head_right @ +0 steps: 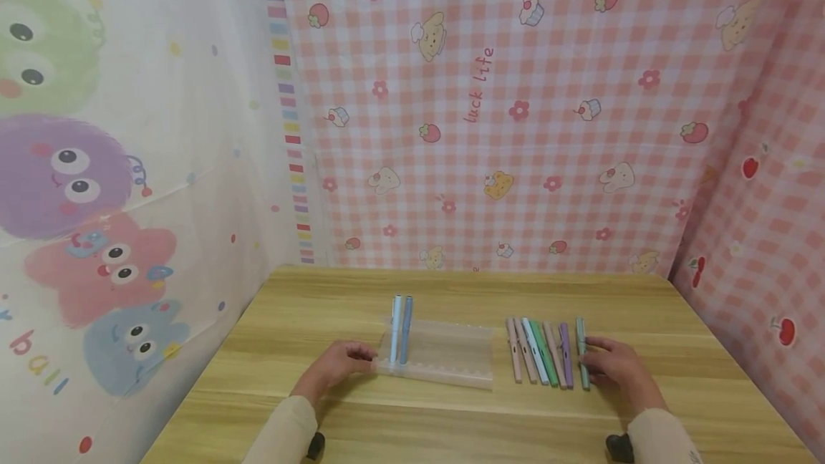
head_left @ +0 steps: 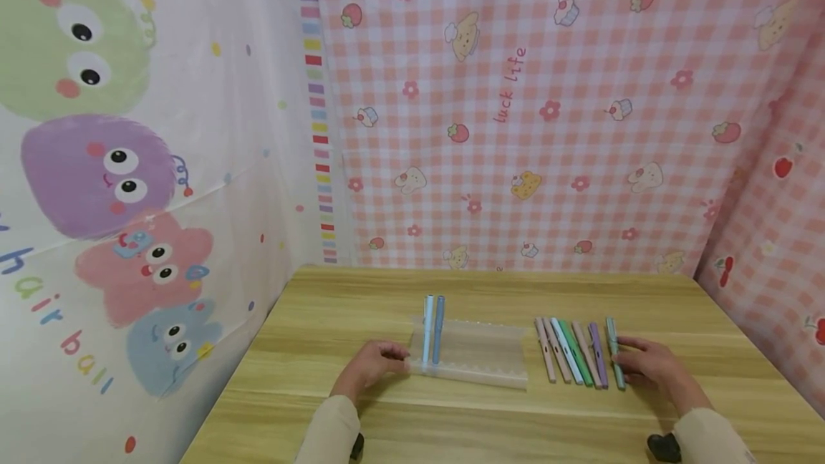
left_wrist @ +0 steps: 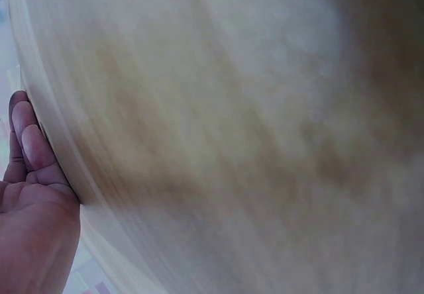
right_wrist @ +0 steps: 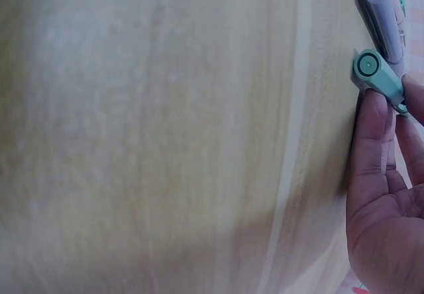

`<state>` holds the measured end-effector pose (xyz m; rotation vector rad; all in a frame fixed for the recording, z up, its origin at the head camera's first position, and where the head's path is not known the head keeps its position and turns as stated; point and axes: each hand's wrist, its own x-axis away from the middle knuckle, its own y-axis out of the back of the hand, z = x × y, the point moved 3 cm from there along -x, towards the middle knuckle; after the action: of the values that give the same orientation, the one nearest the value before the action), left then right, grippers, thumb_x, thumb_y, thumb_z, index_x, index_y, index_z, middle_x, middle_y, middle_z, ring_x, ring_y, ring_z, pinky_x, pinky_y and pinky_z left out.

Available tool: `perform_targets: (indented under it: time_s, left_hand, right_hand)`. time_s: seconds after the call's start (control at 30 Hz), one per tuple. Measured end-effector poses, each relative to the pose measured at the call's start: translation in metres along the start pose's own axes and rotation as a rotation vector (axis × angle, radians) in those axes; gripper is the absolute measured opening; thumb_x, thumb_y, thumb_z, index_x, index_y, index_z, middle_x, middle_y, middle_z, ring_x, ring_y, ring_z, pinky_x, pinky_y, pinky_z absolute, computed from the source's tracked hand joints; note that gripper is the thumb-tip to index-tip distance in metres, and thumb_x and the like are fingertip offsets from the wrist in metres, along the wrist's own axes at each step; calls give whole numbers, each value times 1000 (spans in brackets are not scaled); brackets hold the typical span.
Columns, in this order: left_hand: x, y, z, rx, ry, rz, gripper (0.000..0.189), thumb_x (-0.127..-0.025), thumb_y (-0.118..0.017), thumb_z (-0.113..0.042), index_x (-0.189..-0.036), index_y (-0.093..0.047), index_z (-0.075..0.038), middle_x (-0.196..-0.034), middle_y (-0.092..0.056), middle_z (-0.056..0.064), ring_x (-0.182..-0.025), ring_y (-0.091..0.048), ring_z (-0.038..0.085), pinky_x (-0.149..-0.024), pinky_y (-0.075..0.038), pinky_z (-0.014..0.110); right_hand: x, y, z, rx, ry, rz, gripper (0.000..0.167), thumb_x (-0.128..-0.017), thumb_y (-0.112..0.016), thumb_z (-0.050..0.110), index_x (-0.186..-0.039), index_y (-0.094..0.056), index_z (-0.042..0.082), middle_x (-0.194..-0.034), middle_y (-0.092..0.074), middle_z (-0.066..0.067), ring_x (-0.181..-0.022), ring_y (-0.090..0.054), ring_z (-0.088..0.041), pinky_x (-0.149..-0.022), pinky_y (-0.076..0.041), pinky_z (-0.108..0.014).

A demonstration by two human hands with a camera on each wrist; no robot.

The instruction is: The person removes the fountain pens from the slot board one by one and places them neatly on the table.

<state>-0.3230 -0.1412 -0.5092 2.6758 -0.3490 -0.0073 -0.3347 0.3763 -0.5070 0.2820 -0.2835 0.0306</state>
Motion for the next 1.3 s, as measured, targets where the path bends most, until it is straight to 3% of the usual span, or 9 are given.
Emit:
perform_targets:
  time_s: [0.87, 1.2, 1.3]
  left_hand:
    - [1, 1, -1, 6, 7, -1, 18, -86, -77, -9, -102, -73, -3, -98, -67, 2, -91, -58, 16, -85, -48, 36]
    - [4, 1, -4, 20, 13, -1, 19, -87, -76, -8, -104, -72, -1, -98, -67, 3, -90, -58, 17, -84, -48, 39]
    - [5, 1, -4, 14, 15, -2, 18, -87, -76, -9, -104, -72, -2, -98, -67, 3, -91, -58, 17, -85, -48, 39]
  right_hand:
    - [-2, -3, 2, 22, -37, 17, 68, -94, -65, 7, -145, -26, -17, -96, -69, -8, -82, -64, -13, -74, -55, -32]
    - [0, -2, 12, 102, 26, -11, 64, -99, -59, 16, -145, -29, -17, -108, -68, -19, -88, -65, -13, -75, -56, -34]
    - [2, -7, 23, 131, 63, -27, 63, -101, -57, 21, -145, -30, -16, -118, -63, -28, -96, -66, -22, -80, -56, -37]
